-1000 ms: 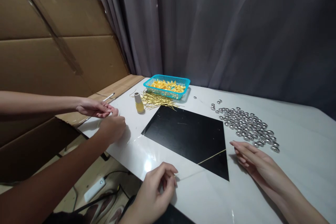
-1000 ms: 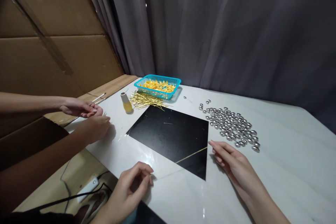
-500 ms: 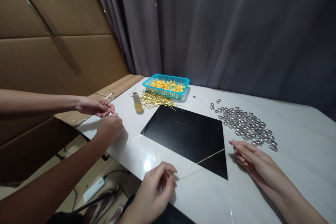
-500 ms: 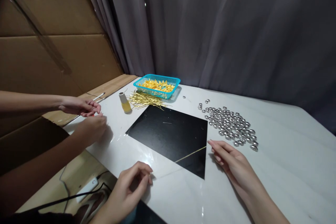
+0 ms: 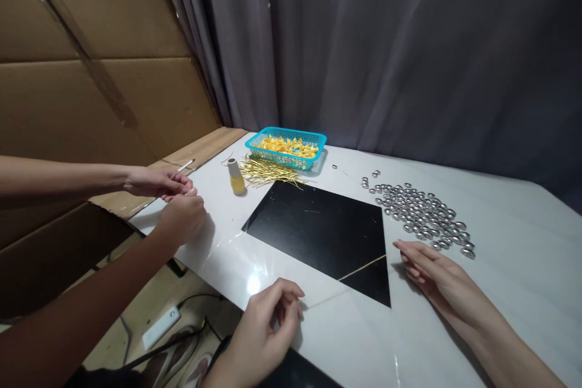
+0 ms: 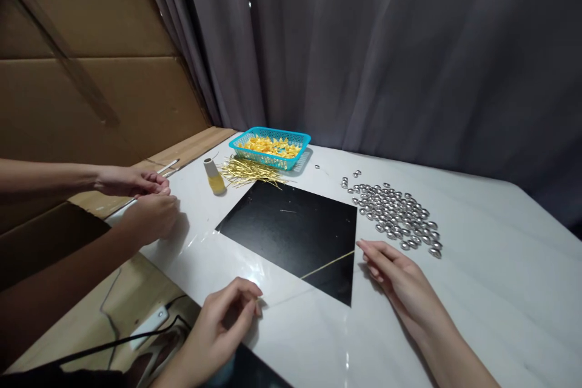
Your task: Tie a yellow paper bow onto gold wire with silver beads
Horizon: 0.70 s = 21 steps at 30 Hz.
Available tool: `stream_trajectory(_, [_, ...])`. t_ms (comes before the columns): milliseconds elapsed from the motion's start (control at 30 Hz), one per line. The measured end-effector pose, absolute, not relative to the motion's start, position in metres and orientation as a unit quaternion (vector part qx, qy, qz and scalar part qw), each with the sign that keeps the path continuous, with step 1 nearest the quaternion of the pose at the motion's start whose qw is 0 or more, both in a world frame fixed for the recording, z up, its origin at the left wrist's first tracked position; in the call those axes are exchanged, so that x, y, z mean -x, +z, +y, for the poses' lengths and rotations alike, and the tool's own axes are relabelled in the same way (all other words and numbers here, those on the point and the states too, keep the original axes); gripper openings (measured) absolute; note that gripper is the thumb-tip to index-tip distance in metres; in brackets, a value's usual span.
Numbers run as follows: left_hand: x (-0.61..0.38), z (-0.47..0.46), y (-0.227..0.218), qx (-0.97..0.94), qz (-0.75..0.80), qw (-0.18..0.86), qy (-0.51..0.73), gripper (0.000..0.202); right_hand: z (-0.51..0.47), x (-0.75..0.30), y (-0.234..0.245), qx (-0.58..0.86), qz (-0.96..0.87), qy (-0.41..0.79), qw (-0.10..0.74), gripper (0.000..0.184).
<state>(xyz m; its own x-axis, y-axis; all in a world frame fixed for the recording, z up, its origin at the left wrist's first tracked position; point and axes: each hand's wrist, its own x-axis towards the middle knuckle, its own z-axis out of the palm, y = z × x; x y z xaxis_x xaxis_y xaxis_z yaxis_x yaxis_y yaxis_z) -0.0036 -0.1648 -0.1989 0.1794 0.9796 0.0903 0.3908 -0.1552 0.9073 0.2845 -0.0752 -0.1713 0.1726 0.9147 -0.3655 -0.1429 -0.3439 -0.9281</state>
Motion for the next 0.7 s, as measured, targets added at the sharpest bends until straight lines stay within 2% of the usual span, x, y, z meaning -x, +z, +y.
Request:
stream_trajectory(267, [0.0055, -0.1644, -0.1994, -0.675, 0.508, 0.365, 0.391, 0.011, -0.0764, -0.2809, -0.1689, 0.568, -0.359, 0.533, 0.515, 0.045])
stream_trajectory(700, [0.007, -0.1628, -0.2012, -0.693, 0.511, 0.336, 0.383, 0.011, -0.0765, -0.2831, -0.168, 0.564, -0.365, 0.523, 0.524, 0.042])
